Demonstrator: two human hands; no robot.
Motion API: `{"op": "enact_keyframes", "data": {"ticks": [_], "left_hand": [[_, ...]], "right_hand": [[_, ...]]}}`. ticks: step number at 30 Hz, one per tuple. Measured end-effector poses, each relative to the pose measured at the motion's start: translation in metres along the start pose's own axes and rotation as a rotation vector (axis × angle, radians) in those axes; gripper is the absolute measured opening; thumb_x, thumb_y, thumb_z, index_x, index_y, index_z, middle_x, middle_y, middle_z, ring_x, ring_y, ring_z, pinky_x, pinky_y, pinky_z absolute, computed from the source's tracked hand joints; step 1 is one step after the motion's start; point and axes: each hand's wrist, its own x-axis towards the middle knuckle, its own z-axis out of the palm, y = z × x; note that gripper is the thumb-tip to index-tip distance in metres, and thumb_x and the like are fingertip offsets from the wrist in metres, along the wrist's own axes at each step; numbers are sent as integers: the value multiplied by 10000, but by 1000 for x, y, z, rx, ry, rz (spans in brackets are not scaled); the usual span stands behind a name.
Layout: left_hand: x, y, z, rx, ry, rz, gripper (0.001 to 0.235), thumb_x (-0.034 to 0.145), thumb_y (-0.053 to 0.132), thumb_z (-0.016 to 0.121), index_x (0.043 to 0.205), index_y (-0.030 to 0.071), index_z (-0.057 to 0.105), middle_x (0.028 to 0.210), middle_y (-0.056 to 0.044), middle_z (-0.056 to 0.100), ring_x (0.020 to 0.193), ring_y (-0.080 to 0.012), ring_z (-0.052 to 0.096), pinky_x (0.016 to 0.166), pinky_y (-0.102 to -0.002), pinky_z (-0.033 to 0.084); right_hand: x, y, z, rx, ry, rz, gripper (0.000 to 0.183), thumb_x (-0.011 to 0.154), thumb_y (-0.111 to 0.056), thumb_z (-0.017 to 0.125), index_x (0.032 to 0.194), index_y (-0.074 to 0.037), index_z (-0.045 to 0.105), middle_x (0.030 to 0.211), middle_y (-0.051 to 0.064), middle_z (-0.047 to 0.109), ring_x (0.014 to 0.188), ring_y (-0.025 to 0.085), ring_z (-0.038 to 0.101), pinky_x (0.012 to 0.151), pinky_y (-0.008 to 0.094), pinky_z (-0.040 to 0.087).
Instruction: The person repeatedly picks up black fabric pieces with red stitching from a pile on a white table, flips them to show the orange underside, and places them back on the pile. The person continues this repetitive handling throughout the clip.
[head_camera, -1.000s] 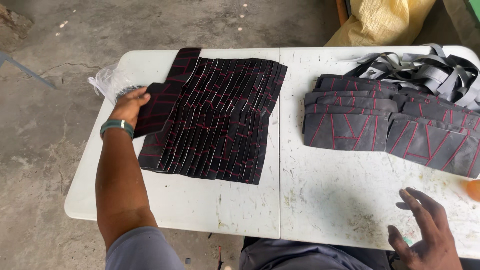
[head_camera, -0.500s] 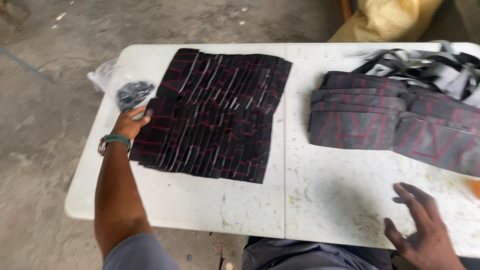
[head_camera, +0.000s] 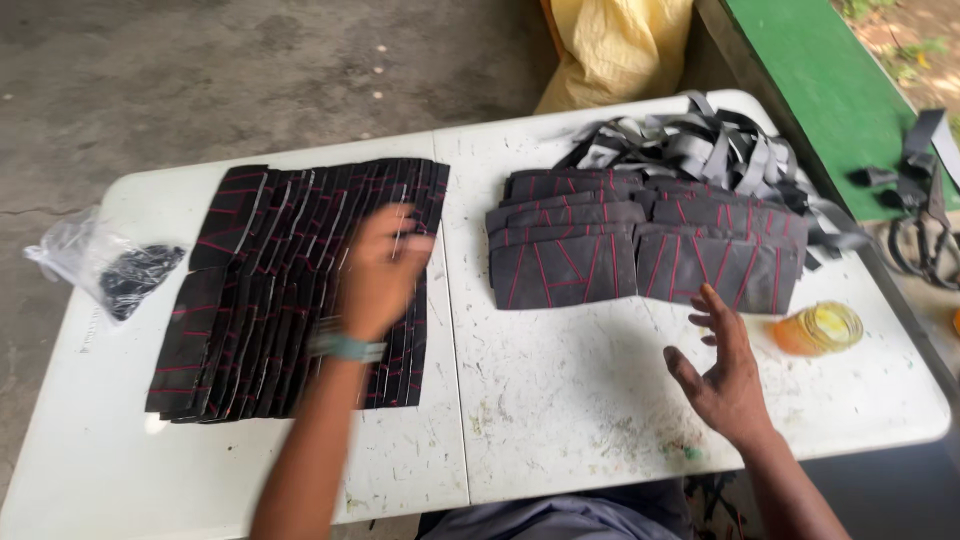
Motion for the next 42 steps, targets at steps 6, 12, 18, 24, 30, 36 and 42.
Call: {"op": "enact_keyframes", "data": {"ticks": [6,12,18,24,30,36,42], "left_hand": [[76,77,170,139,-329,-75,989,760,655,742,1544,180,367,1529,-192,368,1430,-380,395,1142,-647,201],[112,51,227,352,-589,-287,1004,759,864,498,1563,295,303,1612,-147,208,1411,-410,365,1155,-709,83],[75,62,214,410,-622,-399,937,811,831,436,1543,247,390,1608,-118,306,1375,-393,484,1177,-720,162],[-3,105,182,412,-492,-390,865,893,760,410,1483,128,393,1560,-142,332,1343,-422,481,1111,-756,148],[-63,133,158,459,-527,-429,893,938,721,413,1551,81,306,1533,-169,339,1257,-436,543,1130,-765,116],[-93,167,150,388,-303,37,831,914,586,624,1499,37,408,1495,-215,414,1238,-394,568,1133,-672,223],[-114,181,156,415,-408,121,848,818,555,748,1396,-18,508,1429,-191,481,1211,-353,574,1125,-586,287]], "right_hand": [[-13,14,1,4,-61,-25,889,776,-175,744,1559,-82,333,1367,189,556,1214,302,598,962,424,498],[-22,32,-15,-41,-54,76,928,772,-191,743,1581,-84,303,1346,202,553,1264,315,557,1021,432,467],[-17,53,-15,-43,-31,21,991,782,-207,751,1612,-34,238,1500,245,479,1400,383,450,1146,467,348],[-20,69,-14,-4,-61,43,1038,751,-219,774,1607,-25,218,1469,236,514,1321,386,482,1126,457,362],[-21,63,-17,-65,-110,41,1060,746,-163,797,1602,-30,186,1466,245,522,1322,417,484,1118,469,366],[-30,53,-64,3,27,31,806,761,-212,787,1489,-89,464,1338,167,607,1181,324,647,1029,418,490],[-20,73,-145,-646,158,-11,546,720,-287,859,1247,-210,740,1341,120,591,1218,344,532,1019,468,400]]}}
